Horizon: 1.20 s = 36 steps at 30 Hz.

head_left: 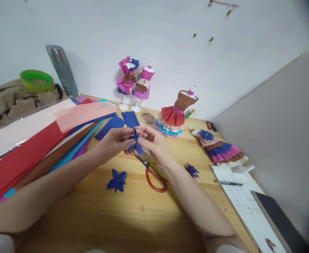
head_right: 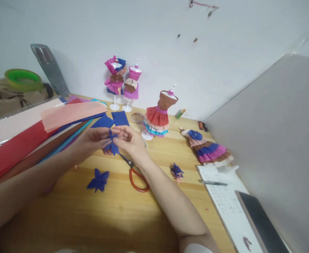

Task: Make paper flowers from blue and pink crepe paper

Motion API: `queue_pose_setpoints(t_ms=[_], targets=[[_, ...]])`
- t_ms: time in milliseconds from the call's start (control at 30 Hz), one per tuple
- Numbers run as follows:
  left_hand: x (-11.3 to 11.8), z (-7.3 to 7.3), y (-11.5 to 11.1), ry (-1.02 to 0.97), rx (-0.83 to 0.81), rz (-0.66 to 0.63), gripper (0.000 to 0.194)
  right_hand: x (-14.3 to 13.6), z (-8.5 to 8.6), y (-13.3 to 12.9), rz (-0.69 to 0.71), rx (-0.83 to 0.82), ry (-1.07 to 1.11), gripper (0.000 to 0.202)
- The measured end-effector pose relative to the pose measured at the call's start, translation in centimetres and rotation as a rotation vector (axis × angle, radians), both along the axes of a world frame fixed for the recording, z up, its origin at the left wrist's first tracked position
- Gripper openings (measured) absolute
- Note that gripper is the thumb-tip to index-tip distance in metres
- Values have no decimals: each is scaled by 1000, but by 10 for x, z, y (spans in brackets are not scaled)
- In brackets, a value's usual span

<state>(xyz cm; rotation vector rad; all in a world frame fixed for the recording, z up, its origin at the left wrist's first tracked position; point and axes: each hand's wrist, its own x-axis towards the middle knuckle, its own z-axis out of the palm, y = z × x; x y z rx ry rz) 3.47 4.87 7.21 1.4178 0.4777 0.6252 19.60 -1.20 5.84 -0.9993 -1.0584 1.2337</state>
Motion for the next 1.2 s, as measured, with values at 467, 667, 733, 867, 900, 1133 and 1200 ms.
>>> queue_pose_setpoints(t_ms=[467, 667, 733, 867, 900, 1133, 1200], targets=[[-3, -8, 10, -10, -110, -82, 33, 2, -1, 2, -72, 46, -133, 46], [-4, -11, 11, 3, -149, -78, 24, 9, 10, -2, -121, 107, -381, 35], [-3, -8, 10, 33, -120, -54, 21, 9, 12, -4, -41, 80, -427, 43], [0, -3, 6, 137, -21, 10, 15, 6, 10, -3, 48, 13, -421, 39], [1, -3, 5, 157, 10, 23, 14, 5, 10, -2, 50, -7, -398, 37], [0, -10, 5, 238, 328, 40, 12, 5, 9, 0, -39, -93, -307, 38], [-1, -9, 5, 251, 342, 30, 12, 4, 7, 1, -47, -102, -309, 41]])
